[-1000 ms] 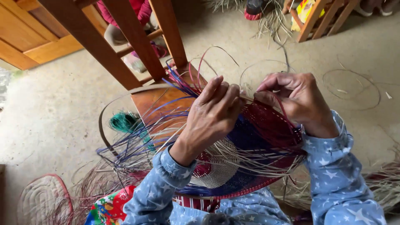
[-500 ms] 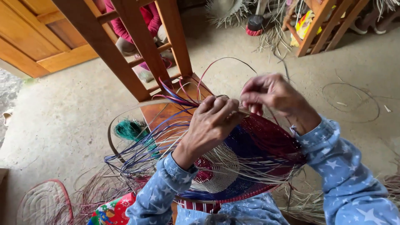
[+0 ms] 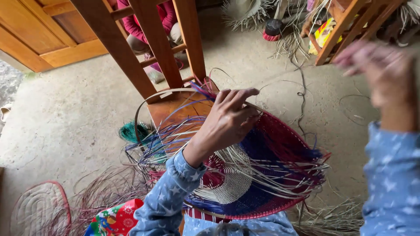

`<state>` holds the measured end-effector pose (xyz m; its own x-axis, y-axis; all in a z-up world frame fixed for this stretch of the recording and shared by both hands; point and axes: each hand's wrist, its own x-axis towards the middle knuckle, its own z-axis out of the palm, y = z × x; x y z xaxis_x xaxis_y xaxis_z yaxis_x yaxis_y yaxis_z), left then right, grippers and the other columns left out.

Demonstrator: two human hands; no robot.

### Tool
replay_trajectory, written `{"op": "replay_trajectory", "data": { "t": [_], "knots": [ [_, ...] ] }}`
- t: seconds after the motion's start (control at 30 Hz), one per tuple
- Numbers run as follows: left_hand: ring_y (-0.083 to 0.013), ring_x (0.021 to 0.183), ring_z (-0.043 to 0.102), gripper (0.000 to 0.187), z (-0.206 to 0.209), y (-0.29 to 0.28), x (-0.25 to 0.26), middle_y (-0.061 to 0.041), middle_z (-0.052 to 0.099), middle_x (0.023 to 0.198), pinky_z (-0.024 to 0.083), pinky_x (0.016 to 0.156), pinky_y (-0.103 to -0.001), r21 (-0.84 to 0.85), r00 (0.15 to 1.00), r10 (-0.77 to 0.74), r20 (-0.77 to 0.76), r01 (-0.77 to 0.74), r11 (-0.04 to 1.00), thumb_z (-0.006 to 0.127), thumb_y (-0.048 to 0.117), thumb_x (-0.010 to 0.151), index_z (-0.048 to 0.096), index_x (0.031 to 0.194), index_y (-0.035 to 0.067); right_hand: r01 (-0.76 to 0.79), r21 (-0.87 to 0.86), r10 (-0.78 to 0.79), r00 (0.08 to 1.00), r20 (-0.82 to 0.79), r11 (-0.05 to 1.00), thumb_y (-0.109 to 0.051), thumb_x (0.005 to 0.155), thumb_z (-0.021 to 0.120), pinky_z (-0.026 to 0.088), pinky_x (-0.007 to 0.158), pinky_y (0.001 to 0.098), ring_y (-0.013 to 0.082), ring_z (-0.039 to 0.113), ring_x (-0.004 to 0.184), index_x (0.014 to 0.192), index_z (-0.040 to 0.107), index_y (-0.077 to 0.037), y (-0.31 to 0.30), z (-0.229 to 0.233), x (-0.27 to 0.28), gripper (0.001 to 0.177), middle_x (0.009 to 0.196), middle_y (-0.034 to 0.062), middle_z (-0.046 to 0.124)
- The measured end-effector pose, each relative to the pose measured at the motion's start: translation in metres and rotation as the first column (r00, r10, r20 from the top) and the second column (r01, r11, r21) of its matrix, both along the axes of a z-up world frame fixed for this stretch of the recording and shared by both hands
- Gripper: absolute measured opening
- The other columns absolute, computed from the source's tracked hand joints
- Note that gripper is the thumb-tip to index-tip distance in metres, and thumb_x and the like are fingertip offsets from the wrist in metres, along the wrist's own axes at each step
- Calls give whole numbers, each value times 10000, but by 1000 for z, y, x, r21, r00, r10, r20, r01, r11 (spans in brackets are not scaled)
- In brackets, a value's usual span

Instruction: Weaving a colorful circular mat using long flexible fibers

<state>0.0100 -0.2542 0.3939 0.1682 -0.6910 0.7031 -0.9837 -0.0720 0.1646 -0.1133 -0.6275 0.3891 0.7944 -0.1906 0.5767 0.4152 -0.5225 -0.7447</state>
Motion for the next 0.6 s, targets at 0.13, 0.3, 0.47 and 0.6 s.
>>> {"op": "replay_trajectory", "data": {
  "t": [0.13,0.3,0.47,0.6],
  "knots": [
    [-269,1119,609,34,5,-8,1,-149,606,1343,425,1030,-455,12,991,-52,-121,54,998,737,110,826,727,839,80,-27,-286,35,999,22,958,38,955,654,605,732,288,207,676,866,1004,687,-38,130,0,7,96,1039,143,713],
    [-408,1147,636,78,6,-6,9,-143,599,1285,444,907,-494,-68,952,-185,-243,173,983,682,213,901,666,939,147,20,-533,14,998,60,846,-25,883,762,570,692,327,229,675,788,999,770,-36,174,-7,36,117,930,116,676],
    [-436,1051,693,300,9,-6,14,-199,711,1083,454,882,-515,4,964,-123,-236,127,992,689,301,962,671,1201,121,-50,-174,61,996,62,984,42,1034,652,527,781,322,207,627,784,973,719,10,123,17,40,96,908,168,697],
    [-318,967,712,141,-12,-20,25,-90,759,974,437,845,-446,12,992,-60,-114,62,998,702,246,938,745,1042,160,528,351,-302,793,-529,773,-519,1171,456,522,479,89,-62,589,567,954,624,-336,-13,69,67,330,772,-167,638]
  ]
}}
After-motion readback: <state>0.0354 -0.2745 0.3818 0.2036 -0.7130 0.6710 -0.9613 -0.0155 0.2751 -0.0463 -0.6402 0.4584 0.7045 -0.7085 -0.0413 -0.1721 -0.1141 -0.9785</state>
